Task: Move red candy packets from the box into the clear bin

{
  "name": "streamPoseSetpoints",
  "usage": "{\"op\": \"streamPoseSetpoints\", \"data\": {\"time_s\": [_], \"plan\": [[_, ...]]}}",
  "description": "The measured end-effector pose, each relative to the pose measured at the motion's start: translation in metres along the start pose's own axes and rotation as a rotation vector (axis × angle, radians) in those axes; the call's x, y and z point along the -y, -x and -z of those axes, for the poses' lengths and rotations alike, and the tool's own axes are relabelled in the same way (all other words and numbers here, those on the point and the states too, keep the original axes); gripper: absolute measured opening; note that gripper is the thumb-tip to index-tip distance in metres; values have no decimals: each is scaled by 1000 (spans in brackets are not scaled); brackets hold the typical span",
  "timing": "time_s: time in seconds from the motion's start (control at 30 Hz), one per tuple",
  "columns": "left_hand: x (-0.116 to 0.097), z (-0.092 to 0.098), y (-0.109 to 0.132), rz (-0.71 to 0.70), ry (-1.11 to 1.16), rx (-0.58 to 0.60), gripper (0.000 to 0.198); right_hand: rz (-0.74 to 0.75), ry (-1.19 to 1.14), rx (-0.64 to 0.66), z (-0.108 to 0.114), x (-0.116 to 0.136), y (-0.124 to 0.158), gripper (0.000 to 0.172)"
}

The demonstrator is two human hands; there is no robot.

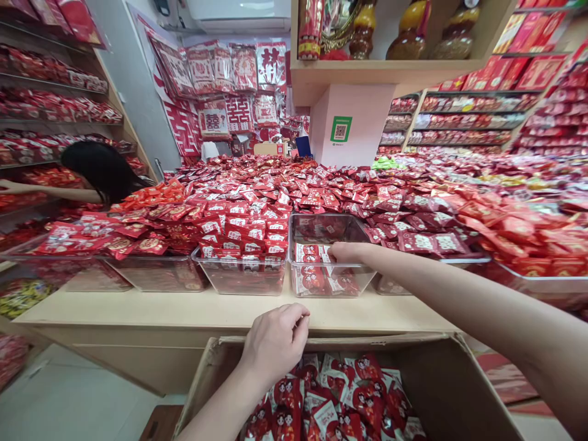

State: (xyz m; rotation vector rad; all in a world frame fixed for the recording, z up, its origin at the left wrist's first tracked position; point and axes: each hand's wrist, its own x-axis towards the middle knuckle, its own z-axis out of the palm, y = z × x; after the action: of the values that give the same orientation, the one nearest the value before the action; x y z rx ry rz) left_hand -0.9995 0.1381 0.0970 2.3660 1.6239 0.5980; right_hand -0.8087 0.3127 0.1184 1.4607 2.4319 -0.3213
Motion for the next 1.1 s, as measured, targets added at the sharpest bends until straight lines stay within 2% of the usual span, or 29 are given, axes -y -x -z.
{"op": "streamPoseSetpoints", "data": {"time_s": [0.33, 0.43, 0.53, 0.6, 0.73, 0.83, 1.0, 1.1], "plan": [[1, 0, 0, -5, -11, -10, 19, 129, -51, -163, -7, -5, -11, 19], [1, 0, 0, -8, -8, -9, 20, 209, -60, -208, -4, -1, -10, 26], [1, 0, 0, -10, -10, -3, 20, 315, -71, -172, -2, 0, -9, 37], [0, 0, -1, -6, -11, -3, 19, 327, -89, -109, -3, 0, -9, 40], [0, 0, -1, -4, -8, -1, 19, 258, -118, -60, -4, 0, -8, 40], [1, 1, -1, -5, -9, 0, 19, 287, -93, -81, 3, 3, -7, 42], [2, 2, -2, -5, -6, -2, 20, 349, -87, -33, 22, 17, -13, 37], [2, 1, -2, 3, -5, -8, 20, 376, -32, 6, 21, 26, -22, 39]]}}
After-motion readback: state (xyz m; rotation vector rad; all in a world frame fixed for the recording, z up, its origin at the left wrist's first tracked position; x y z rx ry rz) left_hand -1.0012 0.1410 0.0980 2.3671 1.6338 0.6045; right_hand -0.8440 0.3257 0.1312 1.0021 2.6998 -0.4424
